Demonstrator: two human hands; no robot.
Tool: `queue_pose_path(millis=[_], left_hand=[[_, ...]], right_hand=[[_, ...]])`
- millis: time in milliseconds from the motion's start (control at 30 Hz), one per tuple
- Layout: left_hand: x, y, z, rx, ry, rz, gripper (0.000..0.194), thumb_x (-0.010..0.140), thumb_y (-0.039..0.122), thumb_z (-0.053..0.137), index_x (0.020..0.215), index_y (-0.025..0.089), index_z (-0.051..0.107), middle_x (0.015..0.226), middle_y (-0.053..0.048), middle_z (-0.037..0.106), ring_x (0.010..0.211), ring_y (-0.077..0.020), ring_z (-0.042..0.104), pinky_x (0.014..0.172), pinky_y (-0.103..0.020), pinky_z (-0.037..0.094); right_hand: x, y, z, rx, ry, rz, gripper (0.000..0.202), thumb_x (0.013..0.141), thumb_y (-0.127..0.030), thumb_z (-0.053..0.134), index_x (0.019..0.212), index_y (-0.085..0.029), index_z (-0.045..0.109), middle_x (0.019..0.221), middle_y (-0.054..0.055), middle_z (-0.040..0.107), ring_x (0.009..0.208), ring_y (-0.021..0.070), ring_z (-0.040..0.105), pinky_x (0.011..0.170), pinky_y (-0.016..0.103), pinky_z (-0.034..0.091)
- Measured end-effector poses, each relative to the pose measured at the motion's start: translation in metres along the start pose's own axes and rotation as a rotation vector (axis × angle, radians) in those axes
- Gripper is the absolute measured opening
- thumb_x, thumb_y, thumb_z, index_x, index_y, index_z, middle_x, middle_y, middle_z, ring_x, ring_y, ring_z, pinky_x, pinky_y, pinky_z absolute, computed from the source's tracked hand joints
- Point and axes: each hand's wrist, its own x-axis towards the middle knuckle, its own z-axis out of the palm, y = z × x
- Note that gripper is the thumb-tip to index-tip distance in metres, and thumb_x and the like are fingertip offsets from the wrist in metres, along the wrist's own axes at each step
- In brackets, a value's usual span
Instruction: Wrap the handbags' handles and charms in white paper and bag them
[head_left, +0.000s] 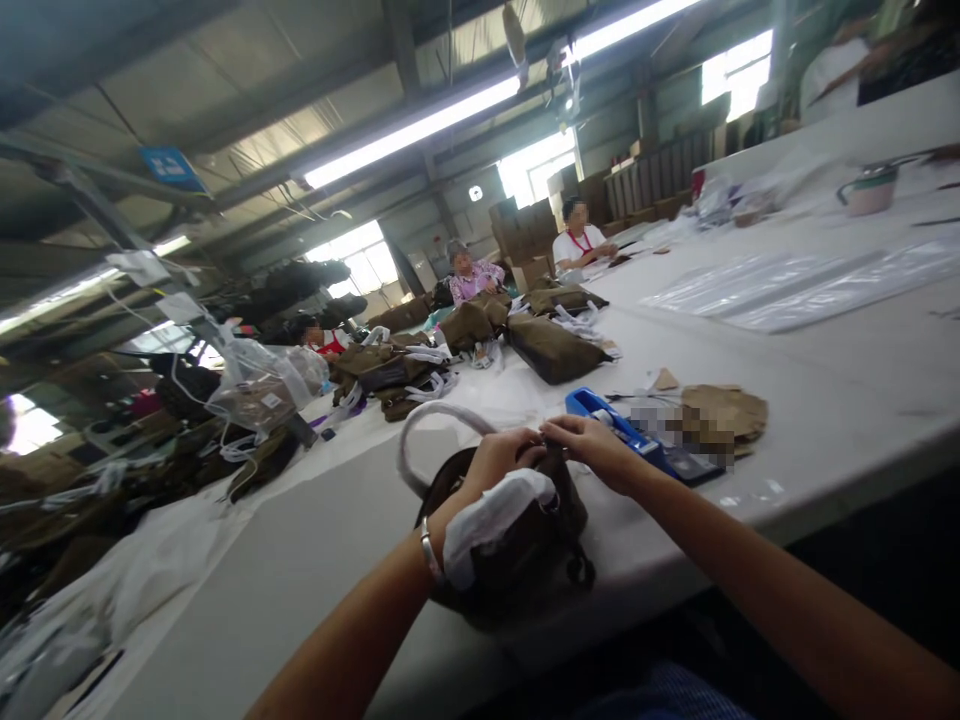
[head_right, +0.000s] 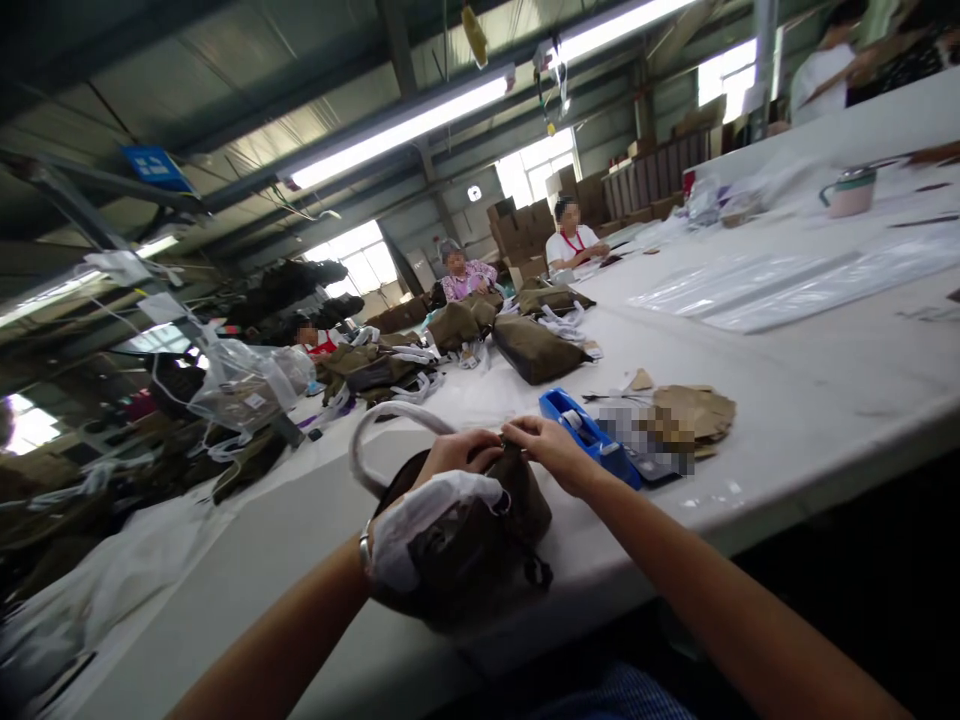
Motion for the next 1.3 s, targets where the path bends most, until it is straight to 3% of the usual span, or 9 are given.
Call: queue_pose_path(millis=[67, 200, 467, 567, 700, 867, 967, 1133, 1300], left_hand=[[0.003, -0.001, 0.003, 0.095, -0.018, -0.008, 0.021, 0.096, 0.028, 0.057, 0.105, 0.02, 0.074, 0.103, -0.008, 0.077, 0.093, -0.022, 0.071, 0.089, -0.032, 0.055], [0.006, 0.001, 0.005, 0.303, -0.03, -0.056, 0.025, 0.095, 0.023, 0.055, 0.115, 0.022, 0.07, 0.121, -0.011, 0.068, 0.095, -0.0255, 0.071, 0.078, -0.034, 0.055], [0.008, 0.007, -0.007, 0.449, -0.076, -0.052, 0.021, 0.095, 0.031, 0.061, 0.112, 0.024, 0.071, 0.117, -0.008, 0.071, 0.096, -0.0257, 0.072, 0.077, -0.032, 0.054], [0.011, 0.008, -0.011, 0.443, -0.081, -0.031, 0.022, 0.092, 0.028, 0.066, 0.113, 0.023, 0.07, 0.118, -0.006, 0.072, 0.099, -0.0233, 0.071, 0.081, -0.03, 0.054], [0.014, 0.005, -0.011, 0.462, -0.116, 0.031, 0.015, 0.095, 0.025, 0.061, 0.106, 0.023, 0.07, 0.104, -0.003, 0.075, 0.092, -0.0192, 0.071, 0.079, -0.027, 0.054], [0.01, 0.01, -0.008, 0.569, -0.169, 0.185, 0.021, 0.098, 0.023, 0.056, 0.113, 0.02, 0.069, 0.109, -0.01, 0.072, 0.103, -0.0247, 0.066, 0.077, -0.03, 0.054], [0.006, 0.015, -0.01, 0.605, -0.197, 0.271, 0.02, 0.096, 0.015, 0.055, 0.11, 0.018, 0.069, 0.108, -0.011, 0.071, 0.105, -0.0256, 0.063, 0.082, -0.032, 0.054], [-0.017, -0.001, -0.025, 0.644, -0.139, 0.345, 0.017, 0.098, 0.026, 0.055, 0.101, 0.02, 0.07, 0.095, -0.008, 0.07, 0.09, -0.0235, 0.065, 0.076, -0.033, 0.054], [-0.076, -0.033, -0.055, 0.668, -0.03, 0.277, 0.02, 0.097, 0.023, 0.053, 0.09, 0.022, 0.072, 0.089, -0.006, 0.071, 0.083, -0.0212, 0.065, 0.071, -0.03, 0.052]], right_hand=[[-0.002, 0.001, -0.002, 0.052, -0.019, 0.008, 0.057, 0.074, -0.066, 0.072, 0.1, -0.015, 0.069, 0.097, 0.008, 0.072, 0.085, 0.0176, 0.065, 0.069, 0.026, 0.05], [-0.003, -0.004, -0.006, 0.095, -0.004, 0.015, 0.058, 0.068, -0.065, 0.079, 0.092, -0.015, 0.067, 0.085, 0.005, 0.069, 0.076, 0.0155, 0.062, 0.063, 0.025, 0.048], [-0.009, -0.01, -0.005, 0.057, 0.062, -0.031, 0.052, 0.073, -0.059, 0.078, 0.095, -0.013, 0.067, 0.08, 0.002, 0.065, 0.07, 0.0137, 0.057, 0.063, 0.027, 0.048], [-0.01, -0.007, -0.007, -0.028, 0.08, -0.073, 0.051, 0.077, -0.06, 0.074, 0.097, -0.014, 0.066, 0.083, 0.004, 0.068, 0.074, 0.0163, 0.061, 0.064, 0.028, 0.049], [-0.012, -0.004, -0.01, -0.149, 0.071, -0.112, 0.046, 0.084, -0.059, 0.067, 0.098, -0.016, 0.065, 0.082, 0.004, 0.068, 0.074, 0.0184, 0.063, 0.065, 0.029, 0.05], [-0.019, -0.009, -0.009, -0.638, 0.228, -0.26, 0.031, 0.092, -0.048, 0.056, 0.098, -0.019, 0.066, 0.086, 0.006, 0.07, 0.079, 0.0222, 0.065, 0.074, 0.034, 0.046], [-0.019, -0.012, -0.007, -0.669, 0.231, -0.275, 0.031, 0.092, -0.048, 0.053, 0.092, -0.019, 0.064, 0.081, 0.005, 0.068, 0.076, 0.0216, 0.064, 0.072, 0.034, 0.045], [-0.013, -0.009, -0.019, -0.462, 0.28, -0.149, 0.035, 0.086, -0.054, 0.058, 0.088, -0.019, 0.061, 0.071, 0.002, 0.065, 0.063, 0.018, 0.06, 0.061, 0.031, 0.045], [-0.012, -0.002, -0.039, -0.252, 0.261, -0.036, 0.036, 0.079, -0.052, 0.067, 0.09, -0.019, 0.061, 0.069, 0.001, 0.066, 0.057, 0.0163, 0.062, 0.055, 0.028, 0.051]])
